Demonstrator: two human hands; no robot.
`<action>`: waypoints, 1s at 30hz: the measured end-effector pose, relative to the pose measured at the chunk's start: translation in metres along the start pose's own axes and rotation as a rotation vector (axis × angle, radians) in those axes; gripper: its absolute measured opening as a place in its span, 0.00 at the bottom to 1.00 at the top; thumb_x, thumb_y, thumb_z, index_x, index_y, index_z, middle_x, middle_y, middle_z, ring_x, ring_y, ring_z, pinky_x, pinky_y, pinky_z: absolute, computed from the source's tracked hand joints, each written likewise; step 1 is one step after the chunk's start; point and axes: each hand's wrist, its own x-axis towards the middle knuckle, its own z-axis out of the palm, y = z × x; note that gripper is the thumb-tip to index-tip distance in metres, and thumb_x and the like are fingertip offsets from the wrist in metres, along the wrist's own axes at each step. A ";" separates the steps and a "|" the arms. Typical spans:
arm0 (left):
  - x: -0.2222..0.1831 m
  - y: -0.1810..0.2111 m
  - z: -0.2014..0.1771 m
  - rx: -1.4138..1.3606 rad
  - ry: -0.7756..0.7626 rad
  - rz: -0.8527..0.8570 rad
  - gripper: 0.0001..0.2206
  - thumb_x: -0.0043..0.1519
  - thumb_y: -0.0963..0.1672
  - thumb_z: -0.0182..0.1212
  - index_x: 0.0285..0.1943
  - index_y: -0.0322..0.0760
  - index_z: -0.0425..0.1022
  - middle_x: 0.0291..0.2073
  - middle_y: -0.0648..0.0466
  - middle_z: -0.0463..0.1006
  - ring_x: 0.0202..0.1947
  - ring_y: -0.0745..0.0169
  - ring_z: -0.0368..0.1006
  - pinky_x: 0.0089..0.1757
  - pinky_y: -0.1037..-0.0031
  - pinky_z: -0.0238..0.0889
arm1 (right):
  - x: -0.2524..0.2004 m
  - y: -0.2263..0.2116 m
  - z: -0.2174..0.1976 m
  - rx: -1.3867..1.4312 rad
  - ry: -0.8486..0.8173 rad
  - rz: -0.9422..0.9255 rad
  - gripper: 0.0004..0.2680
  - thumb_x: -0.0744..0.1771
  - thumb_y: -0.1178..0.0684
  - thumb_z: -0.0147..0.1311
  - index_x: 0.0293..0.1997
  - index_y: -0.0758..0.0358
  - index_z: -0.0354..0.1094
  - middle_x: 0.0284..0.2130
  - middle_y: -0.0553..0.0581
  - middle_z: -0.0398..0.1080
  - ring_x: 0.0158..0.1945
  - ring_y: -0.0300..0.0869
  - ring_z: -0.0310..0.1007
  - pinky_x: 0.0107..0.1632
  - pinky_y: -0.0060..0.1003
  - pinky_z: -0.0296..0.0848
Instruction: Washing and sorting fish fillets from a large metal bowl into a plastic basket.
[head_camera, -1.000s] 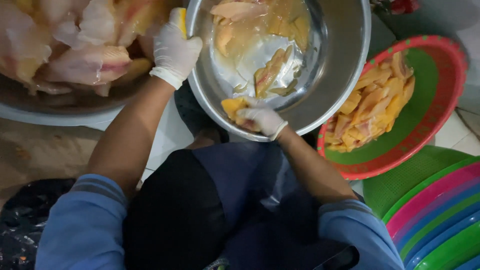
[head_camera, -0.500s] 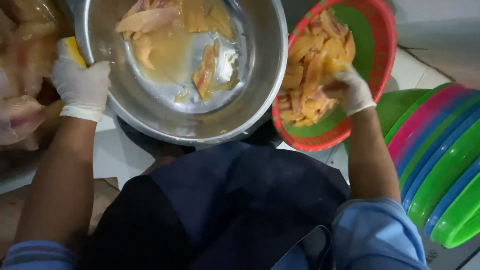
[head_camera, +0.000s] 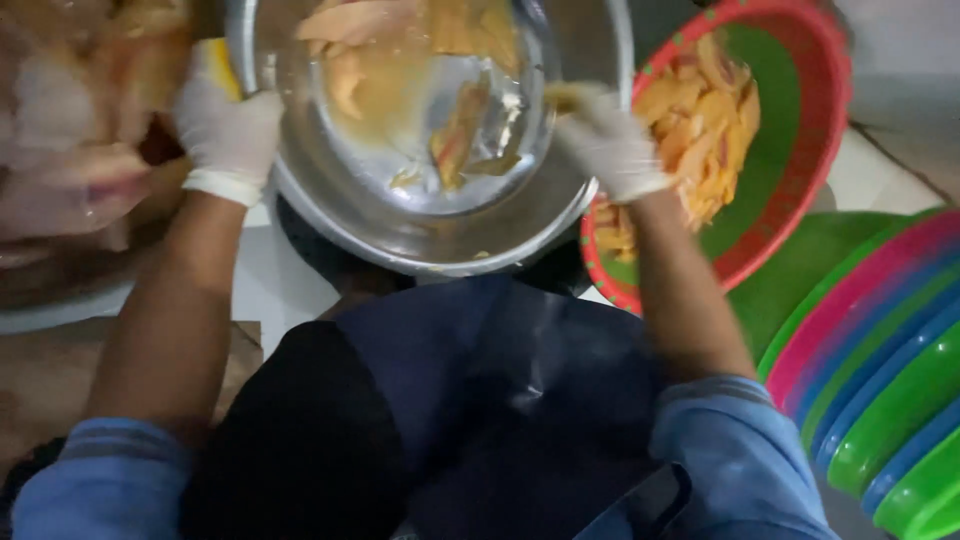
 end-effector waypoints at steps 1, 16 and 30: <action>0.001 0.002 0.000 0.005 -0.023 -0.024 0.15 0.47 0.44 0.65 0.43 0.40 0.73 0.29 0.48 0.79 0.28 0.37 0.74 0.29 0.54 0.62 | 0.012 -0.008 0.033 -0.126 -0.134 0.145 0.14 0.67 0.51 0.49 0.60 0.56 0.66 0.50 0.61 0.71 0.53 0.51 0.70 0.55 0.45 0.67; 0.005 0.022 -0.016 -0.066 -0.212 -0.173 0.16 0.47 0.44 0.57 0.45 0.41 0.65 0.23 0.46 0.73 0.25 0.32 0.68 0.29 0.50 0.60 | 0.056 -0.054 0.206 -0.196 -0.070 0.129 0.19 0.61 0.52 0.52 0.58 0.55 0.61 0.45 0.68 0.68 0.43 0.59 0.71 0.46 0.53 0.73; 0.004 0.022 -0.012 -0.147 -0.205 -0.136 0.16 0.48 0.41 0.59 0.45 0.37 0.64 0.26 0.44 0.73 0.25 0.35 0.67 0.28 0.53 0.59 | 0.049 -0.074 0.248 -0.195 -0.122 0.206 0.25 0.65 0.45 0.54 0.70 0.50 0.52 0.52 0.71 0.61 0.54 0.61 0.66 0.58 0.54 0.67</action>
